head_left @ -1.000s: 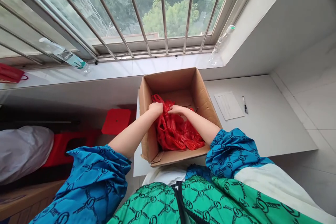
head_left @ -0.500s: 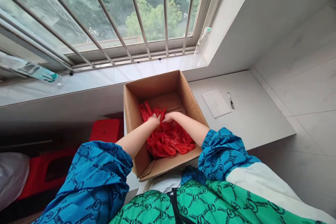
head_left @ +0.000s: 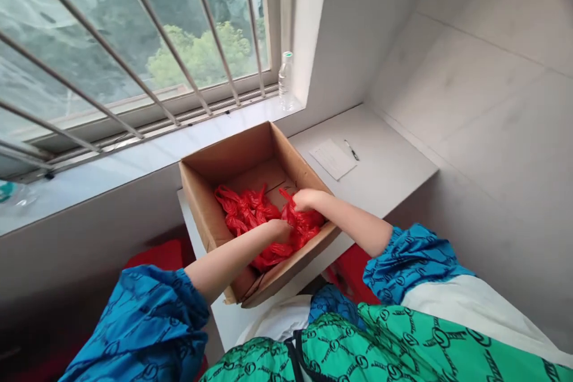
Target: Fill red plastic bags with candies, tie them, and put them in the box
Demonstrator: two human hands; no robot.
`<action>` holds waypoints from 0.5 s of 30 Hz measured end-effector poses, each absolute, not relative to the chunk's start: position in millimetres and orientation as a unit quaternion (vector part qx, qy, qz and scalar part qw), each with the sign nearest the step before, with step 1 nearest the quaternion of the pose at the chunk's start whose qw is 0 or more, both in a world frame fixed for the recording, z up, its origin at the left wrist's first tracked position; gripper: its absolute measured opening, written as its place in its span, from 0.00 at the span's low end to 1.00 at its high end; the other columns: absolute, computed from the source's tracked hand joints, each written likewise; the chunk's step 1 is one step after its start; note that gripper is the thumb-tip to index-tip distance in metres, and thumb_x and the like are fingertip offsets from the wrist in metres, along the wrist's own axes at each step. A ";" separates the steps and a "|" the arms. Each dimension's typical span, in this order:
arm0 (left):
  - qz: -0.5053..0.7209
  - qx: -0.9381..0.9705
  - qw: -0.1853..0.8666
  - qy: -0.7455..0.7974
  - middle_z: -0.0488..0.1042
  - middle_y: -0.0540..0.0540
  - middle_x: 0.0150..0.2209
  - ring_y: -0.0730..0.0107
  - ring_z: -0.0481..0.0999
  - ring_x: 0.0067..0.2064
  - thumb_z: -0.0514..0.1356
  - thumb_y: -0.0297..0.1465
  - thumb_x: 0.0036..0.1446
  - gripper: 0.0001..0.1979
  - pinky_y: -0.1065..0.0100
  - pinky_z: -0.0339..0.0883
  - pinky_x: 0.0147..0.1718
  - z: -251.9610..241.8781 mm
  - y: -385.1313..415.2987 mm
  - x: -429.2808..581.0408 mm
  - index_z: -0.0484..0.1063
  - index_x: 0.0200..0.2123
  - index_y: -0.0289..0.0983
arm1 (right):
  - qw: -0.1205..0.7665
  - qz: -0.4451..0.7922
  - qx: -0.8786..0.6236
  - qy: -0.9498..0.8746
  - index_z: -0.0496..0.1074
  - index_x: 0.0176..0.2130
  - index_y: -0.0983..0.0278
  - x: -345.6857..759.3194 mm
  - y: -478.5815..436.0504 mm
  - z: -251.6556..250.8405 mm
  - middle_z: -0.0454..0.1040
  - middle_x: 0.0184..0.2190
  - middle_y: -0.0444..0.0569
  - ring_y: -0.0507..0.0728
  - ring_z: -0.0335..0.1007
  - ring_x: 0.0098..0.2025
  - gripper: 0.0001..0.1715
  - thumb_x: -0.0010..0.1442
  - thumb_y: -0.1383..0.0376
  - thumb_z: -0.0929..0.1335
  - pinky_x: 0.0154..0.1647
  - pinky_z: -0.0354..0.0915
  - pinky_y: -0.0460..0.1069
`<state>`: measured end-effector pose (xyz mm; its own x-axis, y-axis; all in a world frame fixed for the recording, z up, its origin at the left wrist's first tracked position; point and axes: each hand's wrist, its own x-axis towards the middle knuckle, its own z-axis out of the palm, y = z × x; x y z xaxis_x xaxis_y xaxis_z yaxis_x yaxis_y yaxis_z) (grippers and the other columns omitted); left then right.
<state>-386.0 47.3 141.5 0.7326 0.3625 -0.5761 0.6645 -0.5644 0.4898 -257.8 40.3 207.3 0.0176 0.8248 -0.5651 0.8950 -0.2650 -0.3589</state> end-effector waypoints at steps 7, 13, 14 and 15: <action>-0.137 0.959 0.170 0.179 0.68 0.40 0.60 0.52 0.75 0.53 0.52 0.43 0.65 0.27 0.59 0.67 0.50 214.5 22.4 -448.6 0.60 0.65 0.43 | -0.528 -0.177 0.690 0.463 0.63 0.59 0.60 -238.1 -172.6 250.3 0.75 0.50 0.52 0.54 0.75 0.48 0.24 0.71 0.53 0.57 0.54 0.68 0.52; 0.032 0.983 0.162 0.084 0.74 0.49 0.52 0.62 0.78 0.43 0.49 0.47 0.65 0.21 0.69 0.69 0.36 267.9 -84.4 -453.4 0.68 0.57 0.49 | -0.353 -0.337 0.811 0.323 0.70 0.56 0.59 -304.6 -390.9 181.4 0.78 0.47 0.50 0.56 0.76 0.47 0.21 0.65 0.57 0.65 0.46 0.70 0.49; 0.045 0.980 0.185 0.064 0.75 0.49 0.51 0.63 0.78 0.43 0.49 0.47 0.65 0.21 0.70 0.69 0.37 272.0 -111.0 -446.6 0.68 0.56 0.48 | -0.337 -0.348 0.819 0.306 0.73 0.52 0.60 -314.4 -421.5 175.3 0.80 0.45 0.49 0.58 0.77 0.44 0.21 0.60 0.58 0.69 0.44 0.70 0.50; 0.046 0.976 0.208 0.036 0.75 0.49 0.51 0.63 0.78 0.44 0.49 0.47 0.65 0.20 0.70 0.70 0.38 273.8 -139.9 -439.0 0.69 0.54 0.48 | -0.331 -0.348 0.830 0.285 0.76 0.50 0.61 -323.4 -451.2 171.3 0.80 0.42 0.50 0.59 0.78 0.42 0.20 0.57 0.59 0.72 0.42 0.71 0.51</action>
<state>-439.0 -139.9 273.8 0.9932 0.0898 0.0744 0.0518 -0.9110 0.4091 -323.4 -451.2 171.3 0.5954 0.7030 -0.3890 0.2427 -0.6189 -0.7470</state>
